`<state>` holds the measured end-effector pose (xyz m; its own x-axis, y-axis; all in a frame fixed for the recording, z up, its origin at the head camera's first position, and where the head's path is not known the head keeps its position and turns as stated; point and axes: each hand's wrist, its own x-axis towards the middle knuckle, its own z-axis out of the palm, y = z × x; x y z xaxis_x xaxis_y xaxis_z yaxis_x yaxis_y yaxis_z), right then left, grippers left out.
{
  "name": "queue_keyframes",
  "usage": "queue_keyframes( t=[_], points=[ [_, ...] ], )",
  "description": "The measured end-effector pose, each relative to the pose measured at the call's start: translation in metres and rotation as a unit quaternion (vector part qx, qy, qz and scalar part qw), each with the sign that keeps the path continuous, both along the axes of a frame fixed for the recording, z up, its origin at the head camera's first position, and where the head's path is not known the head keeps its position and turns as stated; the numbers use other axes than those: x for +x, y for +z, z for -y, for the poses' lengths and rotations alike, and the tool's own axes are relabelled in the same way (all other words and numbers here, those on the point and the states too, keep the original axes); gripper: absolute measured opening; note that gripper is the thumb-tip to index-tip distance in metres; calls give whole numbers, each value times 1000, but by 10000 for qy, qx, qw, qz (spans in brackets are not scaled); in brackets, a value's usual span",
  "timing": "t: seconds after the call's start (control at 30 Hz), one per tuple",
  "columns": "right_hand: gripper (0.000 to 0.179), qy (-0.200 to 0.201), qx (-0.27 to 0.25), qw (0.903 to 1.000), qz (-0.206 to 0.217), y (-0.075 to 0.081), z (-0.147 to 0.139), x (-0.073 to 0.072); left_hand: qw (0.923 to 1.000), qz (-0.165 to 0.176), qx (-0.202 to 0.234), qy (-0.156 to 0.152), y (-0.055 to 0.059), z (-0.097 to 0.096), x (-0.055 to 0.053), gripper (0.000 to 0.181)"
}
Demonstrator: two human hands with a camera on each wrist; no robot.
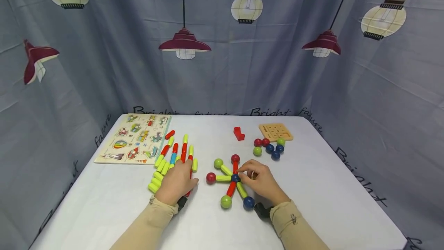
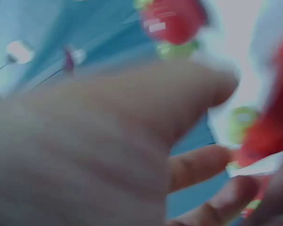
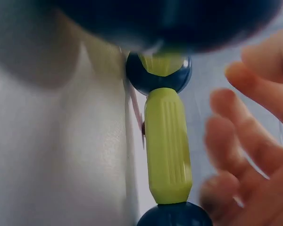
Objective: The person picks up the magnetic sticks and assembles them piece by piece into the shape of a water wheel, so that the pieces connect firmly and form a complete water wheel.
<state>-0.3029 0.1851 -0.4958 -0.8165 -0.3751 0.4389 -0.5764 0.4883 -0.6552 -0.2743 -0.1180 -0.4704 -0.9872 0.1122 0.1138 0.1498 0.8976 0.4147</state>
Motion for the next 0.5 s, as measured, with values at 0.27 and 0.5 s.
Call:
queue_keyframes(
  t=[0.27, 0.5],
  points=[
    [14, -29, -98, 9993, -373, -4, -3, 1, 9996, 145, -51, -247, 0, -8, 8, 31],
    [23, -140, 1100, 9933, 322, -3, 0, 6, 9987, 272, 267, -351, -5, -11, 4, 12]
  ],
)
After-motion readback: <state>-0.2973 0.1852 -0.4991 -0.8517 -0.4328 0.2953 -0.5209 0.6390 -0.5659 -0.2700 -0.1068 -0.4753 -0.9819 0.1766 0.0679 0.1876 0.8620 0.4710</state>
